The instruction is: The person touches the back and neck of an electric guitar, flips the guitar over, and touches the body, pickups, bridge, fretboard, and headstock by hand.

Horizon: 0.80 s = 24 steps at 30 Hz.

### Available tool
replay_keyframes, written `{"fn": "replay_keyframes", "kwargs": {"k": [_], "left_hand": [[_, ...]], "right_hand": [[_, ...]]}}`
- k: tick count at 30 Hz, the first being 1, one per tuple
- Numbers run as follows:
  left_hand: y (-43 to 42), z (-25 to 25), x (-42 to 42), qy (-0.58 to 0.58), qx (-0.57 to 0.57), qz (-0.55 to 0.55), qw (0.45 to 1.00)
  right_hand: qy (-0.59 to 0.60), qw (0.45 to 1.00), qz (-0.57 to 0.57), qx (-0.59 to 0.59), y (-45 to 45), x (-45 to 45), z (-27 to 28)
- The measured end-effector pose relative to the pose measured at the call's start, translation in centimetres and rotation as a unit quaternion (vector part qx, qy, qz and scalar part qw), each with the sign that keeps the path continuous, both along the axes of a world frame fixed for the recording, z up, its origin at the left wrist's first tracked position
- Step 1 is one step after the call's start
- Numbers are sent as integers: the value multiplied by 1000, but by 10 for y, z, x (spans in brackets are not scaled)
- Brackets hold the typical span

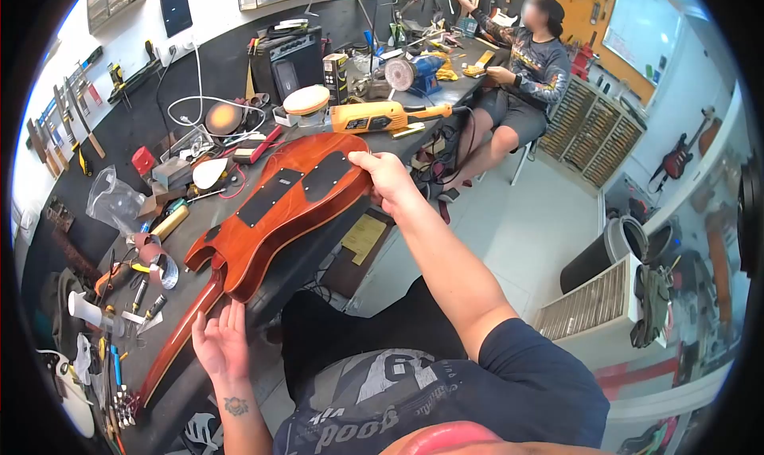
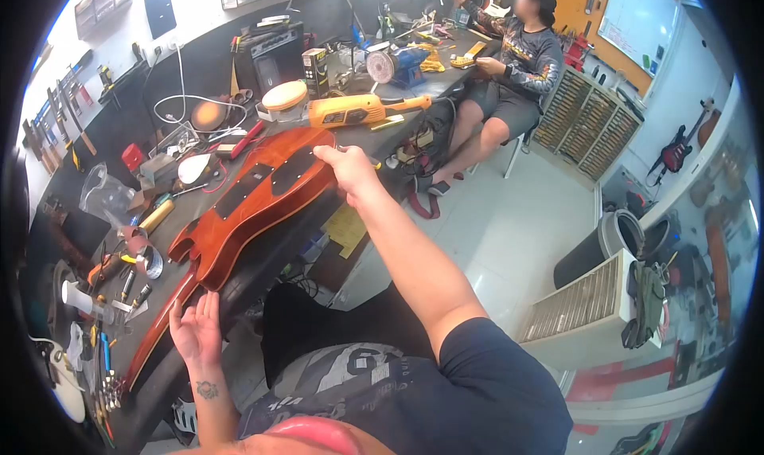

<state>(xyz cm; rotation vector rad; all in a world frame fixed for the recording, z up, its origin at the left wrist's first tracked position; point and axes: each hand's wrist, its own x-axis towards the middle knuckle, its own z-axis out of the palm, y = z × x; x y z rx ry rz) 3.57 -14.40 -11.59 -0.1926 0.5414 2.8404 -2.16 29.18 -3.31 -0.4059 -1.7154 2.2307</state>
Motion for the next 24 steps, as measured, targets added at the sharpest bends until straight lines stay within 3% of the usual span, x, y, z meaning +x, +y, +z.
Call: {"fn": "replay_keyframes", "kwargs": {"k": [3,8,11,14,17,18,21,22,24], "left_hand": [[23,-9,-22,38,-60,55,996],[50,8,-49,-7,-16,108,994],[40,-7,-64,-22,-14,106,994],[33,-20,-63,-20,-12,92,996],[38,-4,-41,-25,-31,96,995],[40,5,-31,-37,-35,103,993],[26,5,-10,65,-71,87,992],[23,10,-2,68,-99,106,987],[12,16,18,118,-100,85,984]], "right_hand": [[-10,1000,8,-16,-5,6,16],[32,999,12,-9,-2,-3,18],[44,999,-12,14,-6,0,19],[1,999,8,36,1,16,11],[39,999,-9,-6,7,23,-20],[57,997,32,-27,14,27,-29],[99,994,34,-27,20,53,-58],[75,995,25,-67,-1,82,-32],[63,993,102,-18,20,103,-52]]}}
